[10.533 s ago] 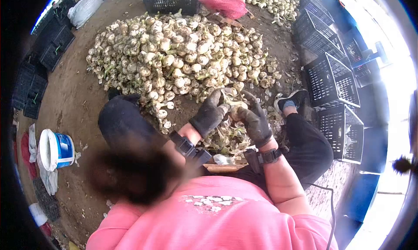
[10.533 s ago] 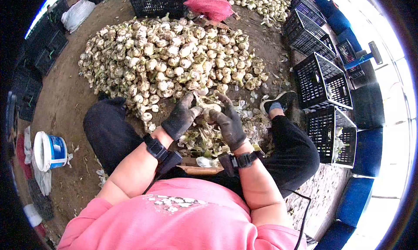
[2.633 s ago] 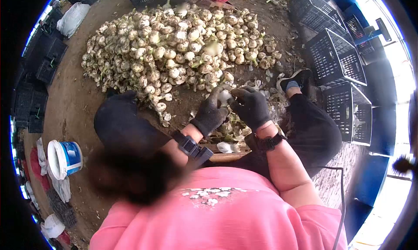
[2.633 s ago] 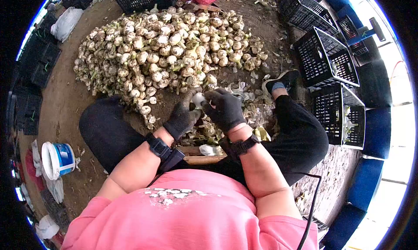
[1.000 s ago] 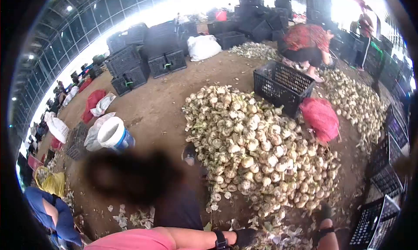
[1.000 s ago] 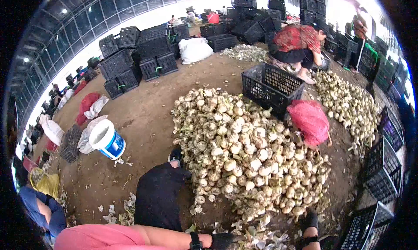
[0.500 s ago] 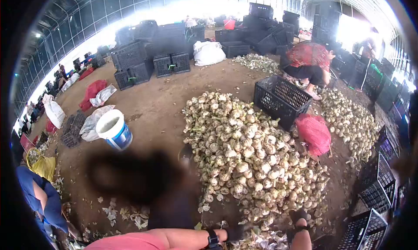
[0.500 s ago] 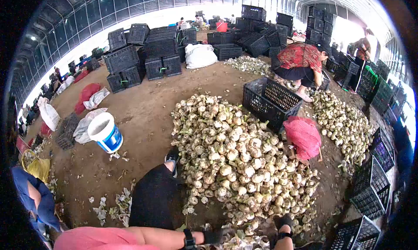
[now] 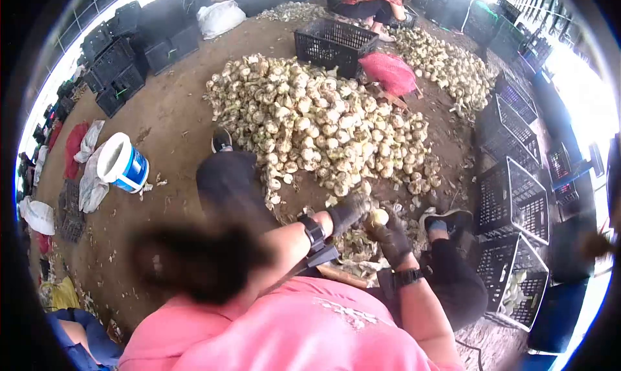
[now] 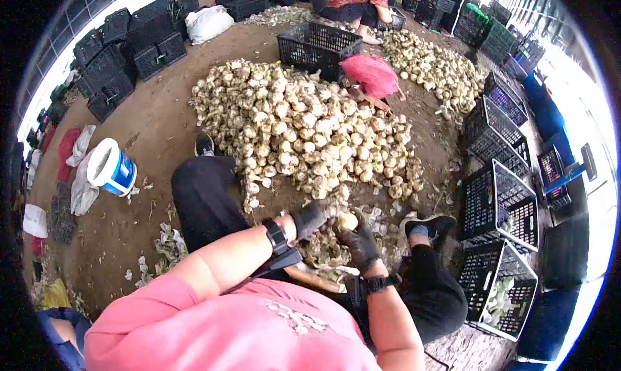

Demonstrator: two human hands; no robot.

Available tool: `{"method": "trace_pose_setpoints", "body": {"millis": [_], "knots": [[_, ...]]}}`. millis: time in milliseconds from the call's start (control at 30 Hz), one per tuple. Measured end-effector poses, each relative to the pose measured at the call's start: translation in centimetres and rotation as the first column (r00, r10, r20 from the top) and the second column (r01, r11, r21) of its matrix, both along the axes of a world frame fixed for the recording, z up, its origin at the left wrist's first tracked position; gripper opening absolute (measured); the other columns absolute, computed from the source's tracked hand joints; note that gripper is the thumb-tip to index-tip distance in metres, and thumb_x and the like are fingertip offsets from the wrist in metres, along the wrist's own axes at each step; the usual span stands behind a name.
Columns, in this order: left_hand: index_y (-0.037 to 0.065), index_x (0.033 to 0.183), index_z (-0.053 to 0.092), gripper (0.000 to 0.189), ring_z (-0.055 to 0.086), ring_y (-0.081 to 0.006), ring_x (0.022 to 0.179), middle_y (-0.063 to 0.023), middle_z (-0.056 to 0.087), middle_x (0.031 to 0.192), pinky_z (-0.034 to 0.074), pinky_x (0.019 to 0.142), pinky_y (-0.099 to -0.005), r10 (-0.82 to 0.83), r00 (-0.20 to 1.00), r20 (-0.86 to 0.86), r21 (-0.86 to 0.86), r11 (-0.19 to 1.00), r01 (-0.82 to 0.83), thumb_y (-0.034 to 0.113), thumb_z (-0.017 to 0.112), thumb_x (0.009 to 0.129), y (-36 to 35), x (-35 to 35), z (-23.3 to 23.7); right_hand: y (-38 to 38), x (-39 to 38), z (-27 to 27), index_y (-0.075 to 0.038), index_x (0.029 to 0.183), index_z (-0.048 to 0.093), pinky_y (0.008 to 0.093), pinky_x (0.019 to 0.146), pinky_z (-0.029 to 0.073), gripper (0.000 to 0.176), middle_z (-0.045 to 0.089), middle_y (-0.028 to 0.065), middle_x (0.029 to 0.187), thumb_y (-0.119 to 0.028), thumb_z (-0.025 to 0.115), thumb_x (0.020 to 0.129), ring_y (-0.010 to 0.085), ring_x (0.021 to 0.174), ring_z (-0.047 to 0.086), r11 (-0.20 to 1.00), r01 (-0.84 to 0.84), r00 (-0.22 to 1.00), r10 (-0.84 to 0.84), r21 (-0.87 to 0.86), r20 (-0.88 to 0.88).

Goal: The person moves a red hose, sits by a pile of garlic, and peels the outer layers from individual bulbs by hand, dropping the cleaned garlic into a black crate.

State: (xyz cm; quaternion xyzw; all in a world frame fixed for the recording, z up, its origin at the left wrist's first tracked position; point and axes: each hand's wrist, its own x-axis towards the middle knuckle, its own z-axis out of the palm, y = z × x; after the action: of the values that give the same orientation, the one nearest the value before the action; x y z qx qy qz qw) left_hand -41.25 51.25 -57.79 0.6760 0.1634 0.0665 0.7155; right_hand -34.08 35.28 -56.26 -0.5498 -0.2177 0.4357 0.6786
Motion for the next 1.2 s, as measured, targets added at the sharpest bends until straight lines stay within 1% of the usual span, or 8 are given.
{"method": "trace_pose_setpoints", "body": {"millis": [200, 533, 800, 900, 1000, 1067, 1133, 1200], "knots": [[0.011, 0.090, 0.061, 0.024, 0.058, -0.0093, 0.064, 0.0006, 0.061, 0.075, 0.046, 0.050, -0.0240, 0.203, 0.978, -0.042, -0.192, 0.959, -0.208, 0.035, 0.058, 0.088, -1.1, -1.4, 5.1, 1.5, 0.2, 3.5, -0.003, 0.121, 0.050, 0.0362, 0.088, 0.046, 0.069, 0.058, 0.0171, 0.113, -0.025, 0.082, 0.064, 0.0313, 0.104, 0.056, 0.981, 0.182, 0.456, -0.141, 0.063, 0.879], [0.005, 0.116, 0.051, 0.035, 0.057, -0.0132, 0.096, -0.0032, 0.059, 0.103, 0.045, 0.086, -0.0281, 0.014, 0.983, 0.185, -0.379, 0.924, 0.058, 0.010, 0.059, 0.083, 2.1, -2.8, 2.8, 3.8, -0.4, -0.7, -0.004, 0.111, 0.056, 0.0382, 0.083, 0.048, 0.061, 0.062, 0.0162, 0.102, -0.027, 0.084, 0.062, 0.0329, 0.097, 0.059, 0.963, 0.268, 0.740, -0.231, 0.037, 0.631], [0.001, 0.117, 0.051, 0.038, 0.055, -0.0154, 0.097, -0.0062, 0.058, 0.106, 0.044, 0.087, -0.0283, 0.074, 0.997, 0.020, -0.039, 0.997, -0.073, 0.007, 0.057, 0.080, 3.5, -1.1, 1.3, 5.4, 0.4, 2.4, -0.003, 0.112, 0.055, 0.0385, 0.081, 0.047, 0.064, 0.058, 0.0172, 0.103, -0.029, 0.084, 0.062, 0.0332, 0.095, 0.057, 0.939, 0.329, 0.309, -0.010, -0.097, 0.951], [0.001, 0.124, 0.048, 0.046, 0.056, -0.0167, 0.095, -0.0078, 0.058, 0.106, 0.046, 0.085, -0.0283, 0.105, 0.982, 0.159, 0.140, 0.982, -0.128, 0.007, 0.057, 0.080, 4.1, -1.0, 1.5, 5.4, 0.8, -0.1, -0.002, 0.116, 0.052, 0.0327, 0.071, 0.051, 0.050, 0.062, 0.0100, 0.098, -0.032, 0.069, 0.079, 0.0215, 0.082, 0.062, 0.980, 0.198, 0.935, -0.179, -0.032, 0.305], [0.001, 0.133, 0.040, 0.060, 0.056, -0.0199, 0.098, -0.0103, 0.057, 0.111, 0.047, 0.084, -0.0288, -0.033, 0.995, 0.091, -0.598, 0.798, 0.081, -0.002, 0.050, 0.074, 3.9, -0.5, 2.9, 5.8, 1.1, 0.2, -0.004, 0.120, 0.050, 0.0315, 0.071, 0.052, 0.052, 0.063, 0.0085, 0.101, -0.047, 0.037, 0.095, 0.0170, 0.082, 0.063, 0.981, 0.182, 0.833, -0.118, 0.066, -0.540], [0.001, 0.135, 0.038, 0.064, 0.057, -0.0148, 0.084, -0.0098, 0.058, 0.109, 0.048, 0.075, -0.0260, -0.159, 0.957, 0.244, 0.064, 0.987, 0.147, 0.000, 0.046, 0.071, 2.7, 0.2, 1.0, 5.7, 1.0, -1.5, -0.003, 0.121, 0.050, 0.0338, 0.077, 0.050, 0.050, 0.063, 0.0088, 0.102, -0.044, 0.038, 0.096, 0.0207, 0.086, 0.062, 0.950, 0.290, 0.884, -0.313, -0.118, -0.349], [0.001, 0.130, 0.044, 0.060, 0.057, -0.0116, 0.074, -0.0089, 0.060, 0.105, 0.048, 0.067, -0.0238, -0.168, 0.910, 0.378, 0.207, 0.974, 0.093, 0.002, 0.046, 0.070, 2.0, 0.5, -0.4, 3.7, 1.6, -4.8, -0.004, 0.117, 0.053, 0.0356, 0.084, 0.048, 0.048, 0.063, 0.0101, 0.103, -0.043, 0.037, 0.096, 0.0225, 0.091, 0.061, 0.897, 0.385, 0.522, -0.019, -0.215, 0.853], [0.001, 0.121, 0.054, 0.052, 0.057, -0.0122, 0.072, -0.0080, 0.063, 0.097, 0.048, 0.066, -0.0238, -0.238, 0.967, 0.086, -0.503, 0.828, 0.248, 0.005, 0.046, 0.070, 2.6, -0.8, 2.3, 4.4, 0.5, -1.0, -0.007, 0.107, 0.057, 0.0324, 0.071, 0.053, 0.043, 0.065, 0.0085, 0.097, -0.044, 0.041, 0.094, 0.0207, 0.080, 0.064, 0.949, 0.250, 0.927, -0.292, -0.192, -0.237]]}}
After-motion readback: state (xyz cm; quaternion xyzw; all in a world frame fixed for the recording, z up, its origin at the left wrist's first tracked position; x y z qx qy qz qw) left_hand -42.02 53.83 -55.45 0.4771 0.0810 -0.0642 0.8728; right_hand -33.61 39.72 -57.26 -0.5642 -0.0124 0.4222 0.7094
